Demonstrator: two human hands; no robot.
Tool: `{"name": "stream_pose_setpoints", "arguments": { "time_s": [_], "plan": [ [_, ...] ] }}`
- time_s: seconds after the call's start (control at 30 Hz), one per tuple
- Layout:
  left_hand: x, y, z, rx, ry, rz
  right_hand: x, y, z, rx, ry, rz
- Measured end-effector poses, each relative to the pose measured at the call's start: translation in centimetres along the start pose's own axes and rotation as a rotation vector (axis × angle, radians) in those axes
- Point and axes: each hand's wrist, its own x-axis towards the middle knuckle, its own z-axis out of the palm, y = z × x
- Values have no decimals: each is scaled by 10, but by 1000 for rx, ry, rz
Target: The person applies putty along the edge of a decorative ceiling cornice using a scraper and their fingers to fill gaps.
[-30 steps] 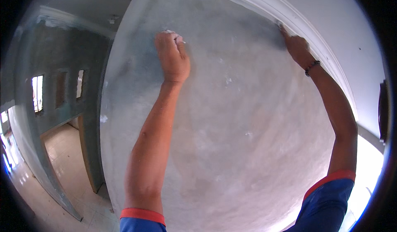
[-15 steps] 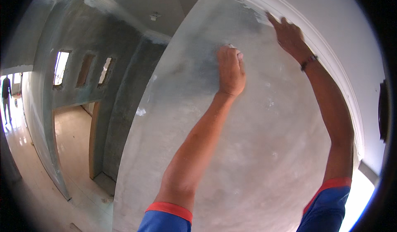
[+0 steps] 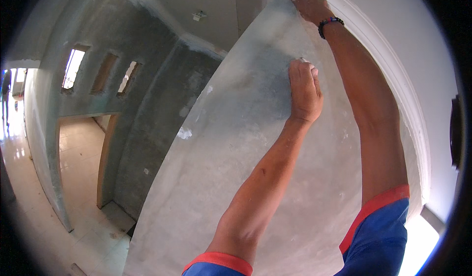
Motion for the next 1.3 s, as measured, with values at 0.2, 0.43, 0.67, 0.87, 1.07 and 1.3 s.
{"name": "stream_pose_setpoints", "arguments": {
  "time_s": [0.2,0.43,0.67,0.87,1.07,1.3],
  "plan": [
    [2,-4,-5,-24,29,35,12,-1,-29,160,-153,22],
    [3,-6,-2,-16,25,44,-28,40,-5,-9,-141,-90],
    [0,-6,-4,15,14,41,-87,74,-8,107,-328,-63],
    [-1,-4,-2,10,0,33,-142,112,1,144,-422,10],
    [1,-2,-8,47,-81,27,-192,125,-19,159,-577,166],
    [-2,-3,-5,80,-68,107,-114,94,1,909,-66,-80]
  ]
}}
